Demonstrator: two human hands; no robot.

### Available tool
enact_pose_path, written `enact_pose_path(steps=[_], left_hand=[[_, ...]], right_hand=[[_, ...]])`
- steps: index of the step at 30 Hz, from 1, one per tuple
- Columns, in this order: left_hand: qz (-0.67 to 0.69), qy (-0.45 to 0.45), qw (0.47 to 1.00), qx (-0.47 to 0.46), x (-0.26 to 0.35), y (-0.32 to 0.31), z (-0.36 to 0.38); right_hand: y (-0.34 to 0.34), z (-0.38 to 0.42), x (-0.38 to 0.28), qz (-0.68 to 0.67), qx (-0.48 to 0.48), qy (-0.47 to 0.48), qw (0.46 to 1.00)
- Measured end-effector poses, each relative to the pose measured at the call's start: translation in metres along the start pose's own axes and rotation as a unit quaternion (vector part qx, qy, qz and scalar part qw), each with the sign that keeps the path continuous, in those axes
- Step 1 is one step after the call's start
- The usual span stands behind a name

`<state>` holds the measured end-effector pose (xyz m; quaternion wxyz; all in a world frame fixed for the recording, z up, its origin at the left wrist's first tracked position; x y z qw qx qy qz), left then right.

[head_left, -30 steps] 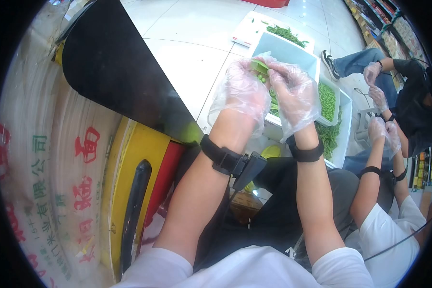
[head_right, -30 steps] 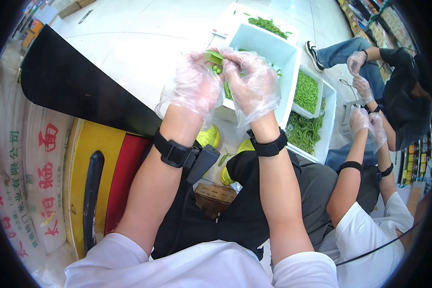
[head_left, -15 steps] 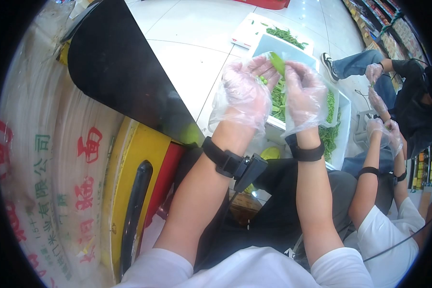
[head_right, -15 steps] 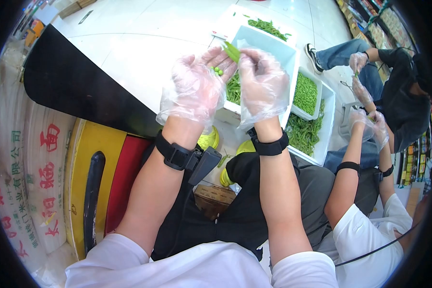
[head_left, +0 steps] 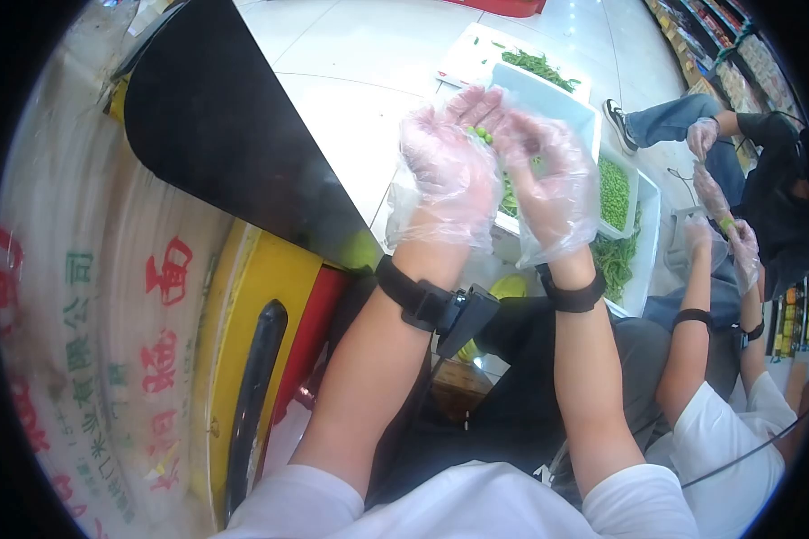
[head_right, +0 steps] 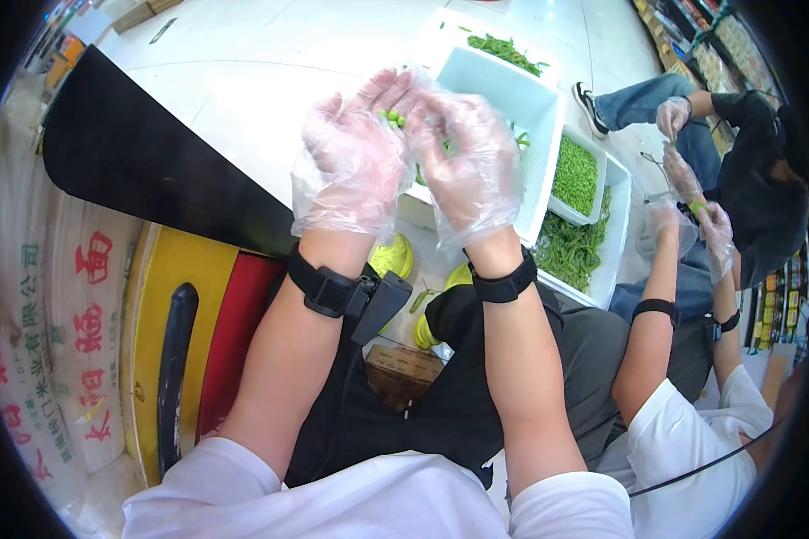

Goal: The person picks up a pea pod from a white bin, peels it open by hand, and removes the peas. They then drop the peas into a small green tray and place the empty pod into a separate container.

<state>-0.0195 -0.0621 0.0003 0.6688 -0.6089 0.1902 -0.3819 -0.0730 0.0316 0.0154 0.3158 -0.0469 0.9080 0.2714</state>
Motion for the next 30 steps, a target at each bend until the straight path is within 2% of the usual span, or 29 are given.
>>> enact_pose_path(steps=[3, 4, 7, 8, 17, 23, 25, 30], left_hand=[[-0.028, -0.013, 0.999, -0.012, 0.001, 0.001, 0.005], [-0.058, 0.001, 0.998, -0.019, 0.017, -0.011, -0.018], [-0.106, -0.006, 0.993, -0.049, 0.02, -0.009, -0.023], [-0.128, -0.013, 0.989, -0.07, 0.02, -0.009, -0.024], [-0.179, -0.023, 0.981, -0.067, 0.004, -0.005, -0.025], [-0.214, -0.026, 0.975, -0.045, 0.001, -0.007, -0.023], [-0.236, -0.025, 0.971, -0.043, 0.001, -0.007, -0.022], [-0.254, -0.004, 0.966, -0.054, -0.001, -0.005, -0.02]], right_hand=[[0.0, 0.006, 0.001, -0.003, -0.048, 0.038, 0.998], [-0.014, -0.019, -0.004, -0.002, -0.049, 0.022, 0.999], [-0.017, -0.022, -0.005, -0.002, -0.063, 0.033, 0.997], [-0.018, -0.021, -0.004, -0.001, -0.063, 0.032, 0.997], [-0.02, -0.02, -0.004, 0.018, -0.052, 0.048, 0.997], [-0.017, -0.022, 0.001, -0.025, -0.078, 0.034, 0.996], [-0.018, -0.022, 0.003, -0.036, -0.115, -0.02, 0.993], [-0.019, -0.02, 0.012, -0.075, -0.123, -0.039, 0.989]])
Point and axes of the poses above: each hand's wrist, its own z-axis away from the middle knuckle, its own y-axis out of the back of the hand, x = y × z, the point moved 3 cm from there along -z, towards the middle knuckle, and after that the axes turned 1 degree about -y, right-handed, at the moved point
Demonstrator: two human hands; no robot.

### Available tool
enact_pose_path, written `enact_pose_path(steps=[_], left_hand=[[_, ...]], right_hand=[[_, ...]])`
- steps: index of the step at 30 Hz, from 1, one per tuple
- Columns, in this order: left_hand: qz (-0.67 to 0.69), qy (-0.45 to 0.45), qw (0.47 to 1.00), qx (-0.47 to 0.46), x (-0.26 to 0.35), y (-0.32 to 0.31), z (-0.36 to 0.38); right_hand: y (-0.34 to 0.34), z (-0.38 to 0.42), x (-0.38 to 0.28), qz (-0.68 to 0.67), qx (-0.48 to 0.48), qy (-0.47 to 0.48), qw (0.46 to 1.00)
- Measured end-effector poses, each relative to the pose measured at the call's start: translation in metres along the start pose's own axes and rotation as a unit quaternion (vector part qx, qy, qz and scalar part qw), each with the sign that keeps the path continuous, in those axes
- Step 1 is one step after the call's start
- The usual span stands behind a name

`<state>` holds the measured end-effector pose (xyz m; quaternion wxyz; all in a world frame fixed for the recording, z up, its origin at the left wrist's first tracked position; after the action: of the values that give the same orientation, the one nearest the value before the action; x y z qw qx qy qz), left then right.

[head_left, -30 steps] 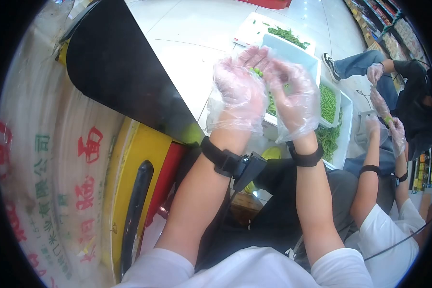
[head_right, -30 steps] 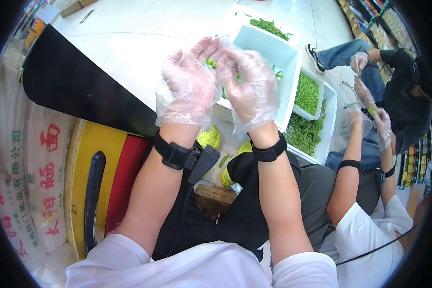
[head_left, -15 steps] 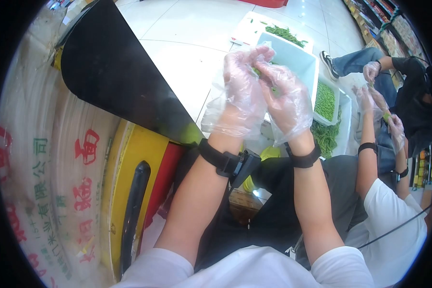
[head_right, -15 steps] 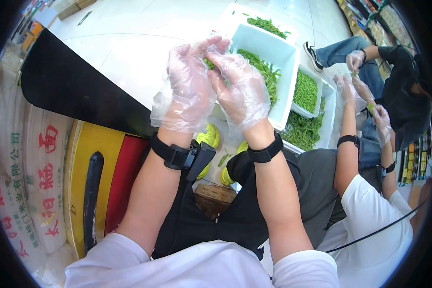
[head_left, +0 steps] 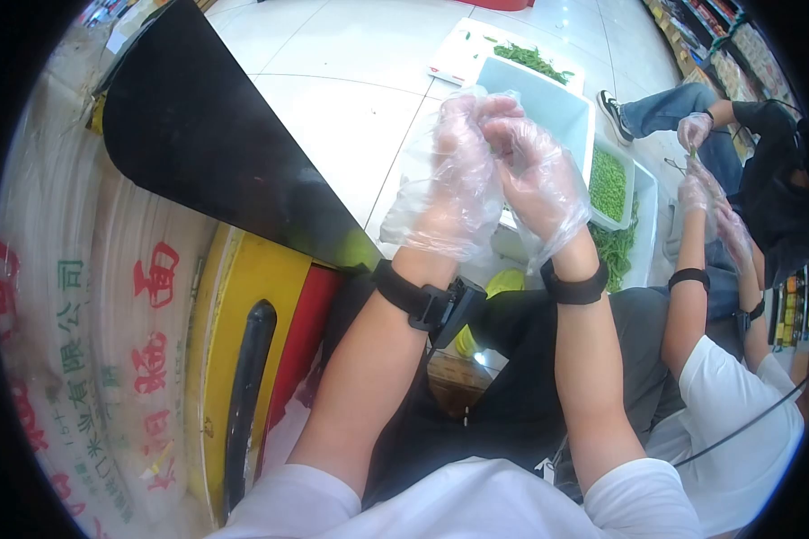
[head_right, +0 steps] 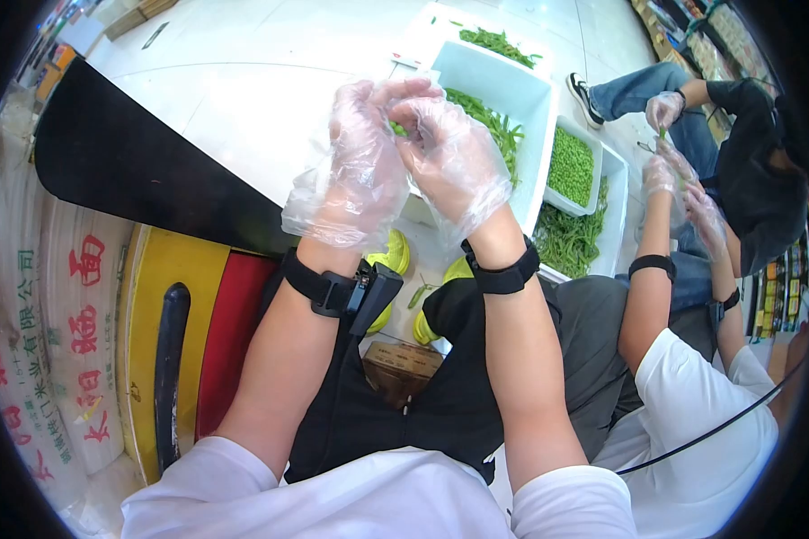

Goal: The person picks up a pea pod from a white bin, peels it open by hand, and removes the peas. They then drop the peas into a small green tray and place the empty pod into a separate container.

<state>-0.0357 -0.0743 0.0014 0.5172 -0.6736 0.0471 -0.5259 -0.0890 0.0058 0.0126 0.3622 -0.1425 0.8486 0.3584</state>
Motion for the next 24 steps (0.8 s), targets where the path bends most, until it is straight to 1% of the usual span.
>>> enact_pose_path(steps=[3, 5, 9, 11, 12, 14, 15, 17, 19, 20, 22, 23, 24], left_hand=[[0.024, -0.015, 0.999, -0.023, -0.001, 0.0, 0.004], [0.032, 0.0, 0.999, -0.02, -0.003, -0.001, 0.002], [0.028, 0.019, 0.999, -0.024, 0.0, -0.004, 0.007], [-0.048, -0.009, 0.998, -0.029, 0.002, -0.002, 0.008], [-0.048, -0.009, 0.998, -0.029, 0.003, -0.001, 0.007], [-0.004, 0.053, 0.998, -0.025, 0.004, -0.001, 0.005], [-0.004, 0.053, 0.998, -0.024, 0.008, 0.0, 0.004], [0.064, 0.081, 0.994, -0.043, 0.014, 0.001, 0.004], [0.074, 0.078, 0.993, -0.04, 0.015, 0.001, 0.004], [0.086, 0.076, 0.993, -0.037, 0.014, 0.001, 0.004], [0.106, 0.082, 0.991, -0.025, 0.017, -0.004, 0.007], [0.126, 0.087, 0.988, -0.012, 0.018, -0.006, 0.008], [0.126, 0.086, 0.988, -0.013, 0.019, -0.007, 0.008]], right_hand=[[0.0, 0.0, -0.001, -0.005, -0.012, -0.015, 1.0], [0.002, 0.0, -0.002, -0.01, -0.021, -0.022, 0.999], [0.004, 0.001, -0.009, 0.017, -0.008, -0.007, 1.0], [0.003, 0.001, -0.009, 0.025, -0.002, -0.003, 1.0], [0.002, 0.002, -0.008, 0.029, -0.001, -0.001, 1.0], [0.002, 0.002, -0.007, 0.033, -0.001, 0.001, 0.999], [0.002, 0.002, -0.007, 0.015, 0.0, -0.015, 1.0], [0.002, 0.002, -0.005, -0.004, 0.001, -0.032, 0.999], [0.002, 0.002, 0.002, -0.093, -0.014, -0.086, 0.992], [0.002, 0.003, 0.002, -0.093, -0.013, -0.086, 0.992], [0.001, 0.004, 0.003, -0.206, -0.011, -0.117, 0.972], [0.001, 0.004, 0.003, -0.205, -0.011, -0.116, 0.972], [0.001, 0.004, 0.003, -0.242, -0.009, -0.14, 0.96]])
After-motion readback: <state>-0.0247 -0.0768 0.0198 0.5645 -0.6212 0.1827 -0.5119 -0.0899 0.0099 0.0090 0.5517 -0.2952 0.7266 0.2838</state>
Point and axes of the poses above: each hand's wrist, its own z-axis away from the middle knuckle, its own y-axis out of the back of the hand, x = y × z, the point moved 3 cm from there along -z, towards the middle knuckle, and after that the axes turned 1 degree about -y, right-handed, at the moved point
